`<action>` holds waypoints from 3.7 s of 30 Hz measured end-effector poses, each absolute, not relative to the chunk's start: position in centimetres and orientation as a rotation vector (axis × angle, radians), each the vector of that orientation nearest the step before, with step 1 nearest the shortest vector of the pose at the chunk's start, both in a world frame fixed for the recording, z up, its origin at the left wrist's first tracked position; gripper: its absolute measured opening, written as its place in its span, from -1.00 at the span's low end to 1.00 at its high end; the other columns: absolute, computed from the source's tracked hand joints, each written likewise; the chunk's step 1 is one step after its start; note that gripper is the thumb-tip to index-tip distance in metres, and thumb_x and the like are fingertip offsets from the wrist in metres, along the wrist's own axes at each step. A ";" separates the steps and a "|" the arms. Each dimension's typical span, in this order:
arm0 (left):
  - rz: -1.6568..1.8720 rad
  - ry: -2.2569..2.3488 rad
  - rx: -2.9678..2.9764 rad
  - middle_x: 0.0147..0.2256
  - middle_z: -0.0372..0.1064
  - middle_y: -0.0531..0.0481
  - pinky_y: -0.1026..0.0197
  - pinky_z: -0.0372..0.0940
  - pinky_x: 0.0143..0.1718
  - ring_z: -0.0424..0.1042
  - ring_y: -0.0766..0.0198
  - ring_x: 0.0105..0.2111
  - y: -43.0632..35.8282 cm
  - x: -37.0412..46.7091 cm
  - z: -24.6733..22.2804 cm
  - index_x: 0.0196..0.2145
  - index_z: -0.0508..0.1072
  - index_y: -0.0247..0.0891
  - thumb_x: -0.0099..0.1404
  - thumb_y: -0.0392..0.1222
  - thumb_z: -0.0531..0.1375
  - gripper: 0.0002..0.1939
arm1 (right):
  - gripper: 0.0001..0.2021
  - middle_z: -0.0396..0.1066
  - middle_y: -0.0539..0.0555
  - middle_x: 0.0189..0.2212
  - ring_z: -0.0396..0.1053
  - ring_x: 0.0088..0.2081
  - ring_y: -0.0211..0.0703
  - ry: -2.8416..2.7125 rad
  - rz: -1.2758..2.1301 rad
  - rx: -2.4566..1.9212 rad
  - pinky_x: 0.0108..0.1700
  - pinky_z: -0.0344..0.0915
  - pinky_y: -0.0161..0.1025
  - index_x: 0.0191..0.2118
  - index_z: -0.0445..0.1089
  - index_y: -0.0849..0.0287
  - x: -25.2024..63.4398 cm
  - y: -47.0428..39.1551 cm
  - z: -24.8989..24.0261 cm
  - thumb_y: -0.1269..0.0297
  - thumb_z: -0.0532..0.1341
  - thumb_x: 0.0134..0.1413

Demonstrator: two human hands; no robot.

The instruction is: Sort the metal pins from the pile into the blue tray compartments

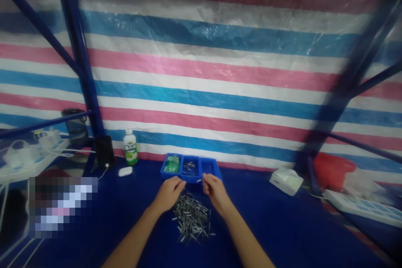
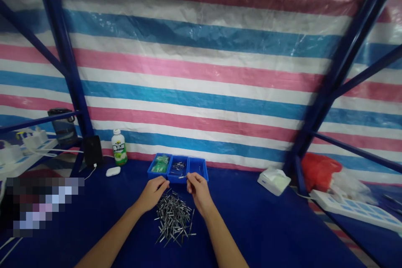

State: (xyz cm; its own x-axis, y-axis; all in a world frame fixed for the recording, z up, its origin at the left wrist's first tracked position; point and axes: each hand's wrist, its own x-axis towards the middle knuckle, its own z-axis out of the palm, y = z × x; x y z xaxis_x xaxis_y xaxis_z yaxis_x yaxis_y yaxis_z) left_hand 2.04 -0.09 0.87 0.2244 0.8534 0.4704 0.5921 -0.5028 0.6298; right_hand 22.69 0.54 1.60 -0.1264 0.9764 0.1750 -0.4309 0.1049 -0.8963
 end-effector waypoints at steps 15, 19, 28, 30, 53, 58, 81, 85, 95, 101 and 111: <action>1.057 1.481 2.268 -0.49 0.29 0.05 0.27 0.13 -0.35 0.28 0.31 -0.46 0.3 1.7 0.0 -0.53 0.37 -0.25 0.38 -0.04 0.04 -0.62 | -0.73 0.49 0.06 -0.45 0.38 -0.46 -0.14 -1.649 0.831 -1.188 -0.37 0.22 -0.25 -0.25 0.50 0.14 22.5 1.0 -0.3 0.05 0.23 0.06; 1.020 1.494 2.272 -0.48 0.30 0.05 0.27 0.12 -0.35 0.29 0.31 -0.46 0.5 1.9 -0.2 -0.50 0.40 -0.24 0.36 -0.06 0.05 -0.66 | -0.82 0.50 0.06 -0.37 0.42 -0.29 -0.10 -1.985 0.473 -1.347 -0.23 0.22 -0.24 -0.33 0.57 0.06 21.9 0.8 -0.8 0.19 0.21 0.10; 0.994 1.511 2.249 -0.45 0.34 0.04 0.26 0.12 -0.35 0.32 0.28 -0.42 0.2 1.9 -0.4 -0.49 0.43 -0.23 0.35 -0.06 0.06 -0.68 | -0.85 0.44 0.04 -0.25 0.39 -0.19 -0.13 -2.134 0.353 -1.506 -0.22 0.17 -0.29 -0.31 0.53 0.04 21.7 0.9 -1.3 0.27 0.19 0.14; 0.982 1.515 2.240 -0.46 0.32 0.04 0.26 0.12 -0.36 0.31 0.29 -0.44 0.4 1.9 -0.5 -0.49 0.43 -0.24 0.34 -0.05 0.06 -0.67 | -0.86 0.44 0.06 -0.25 0.38 -0.17 -0.12 -2.159 0.323 -1.464 -0.21 0.18 -0.29 -0.31 0.50 0.07 21.8 0.9 -1.5 0.31 0.17 0.15; 1.119 1.255 1.929 -0.52 0.33 0.05 0.26 0.18 -0.31 0.30 0.28 -0.44 0.1 2.8 0.2 -0.55 0.35 -0.28 0.40 0.09 -0.05 -0.50 | -0.74 0.51 0.06 -0.41 0.31 -0.53 -0.20 -1.531 1.026 -0.914 -0.43 0.22 -0.25 -0.26 0.48 0.15 21.1 0.1 0.5 0.07 0.27 0.04; 1.118 1.303 1.818 -0.60 0.25 0.05 0.24 0.15 -0.38 0.24 0.29 -0.52 0.1 2.5 -0.2 -0.63 0.26 -0.26 0.38 0.21 -0.10 -0.40 | -0.64 0.33 -0.03 -0.57 0.22 -0.56 -0.25 -1.412 1.086 -0.878 -0.46 0.16 -0.29 -0.47 0.35 0.14 21.9 0.1 0.8 -0.07 0.23 0.06; 0.917 1.605 2.204 -0.30 0.46 -0.05 0.16 0.19 -0.17 0.38 0.17 -0.27 1.4 0.8 -1.4 -0.32 0.59 -0.17 0.27 -0.11 0.15 -0.79 | -0.76 0.50 0.10 -0.26 0.38 -0.18 -0.04 -2.093 0.486 -1.115 -0.02 0.20 -0.10 -0.21 0.55 0.09 22.5 0.3 -0.9 0.38 0.12 0.14; 0.868 1.661 2.208 -0.29 0.46 -0.03 0.17 0.17 -0.19 0.40 0.15 -0.24 1.6 1.2 -1.5 -0.36 0.60 -0.12 0.22 -0.08 0.23 -0.85 | -0.69 0.49 0.08 -0.23 0.38 -0.16 -0.06 -2.153 0.429 -1.108 0.02 0.17 -0.12 -0.16 0.54 0.04 22.0 0.4 -1.1 0.43 0.07 0.18; 0.888 1.686 2.256 -0.27 0.49 -0.02 0.17 0.17 -0.16 0.40 0.15 -0.21 1.1 1.7 -1.4 -0.32 0.53 -0.16 0.31 -0.17 0.15 -0.85 | -0.79 0.46 0.09 -0.26 0.38 -0.23 -0.08 -2.022 0.490 -1.096 -0.11 0.27 -0.17 -0.16 0.50 0.12 21.7 0.0 -0.6 0.40 0.16 0.13; 1.074 1.351 2.168 -0.37 0.47 0.02 0.22 0.22 -0.26 0.41 0.21 -0.33 0.9 2.4 -0.7 -0.29 0.48 -0.20 0.31 -0.15 0.13 -0.86 | -0.73 0.43 0.06 -0.14 0.39 -0.19 -0.14 -2.069 0.446 -0.902 -0.15 0.30 -0.24 -0.09 0.44 0.04 20.8 -0.8 0.4 0.46 0.14 0.14; 1.223 1.209 1.975 -0.41 0.50 0.08 0.28 0.24 -0.35 0.44 0.27 -0.41 -0.4 2.9 -0.1 -0.23 0.39 -0.21 0.24 -0.15 0.22 -0.84 | -0.74 0.46 0.09 -0.20 0.42 -0.19 -0.10 -2.119 0.267 -0.957 -0.14 0.31 -0.21 -0.02 0.42 0.06 20.7 -1.5 0.1 0.40 0.11 0.22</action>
State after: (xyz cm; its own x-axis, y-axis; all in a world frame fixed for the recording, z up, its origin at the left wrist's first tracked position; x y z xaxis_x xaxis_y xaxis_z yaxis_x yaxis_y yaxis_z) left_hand 2.95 -0.35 -0.08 0.1949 0.8831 0.4269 0.4163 -0.4686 0.7792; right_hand 20.66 -1.48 0.10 -0.4123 0.7097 0.5713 0.5458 0.6945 -0.4688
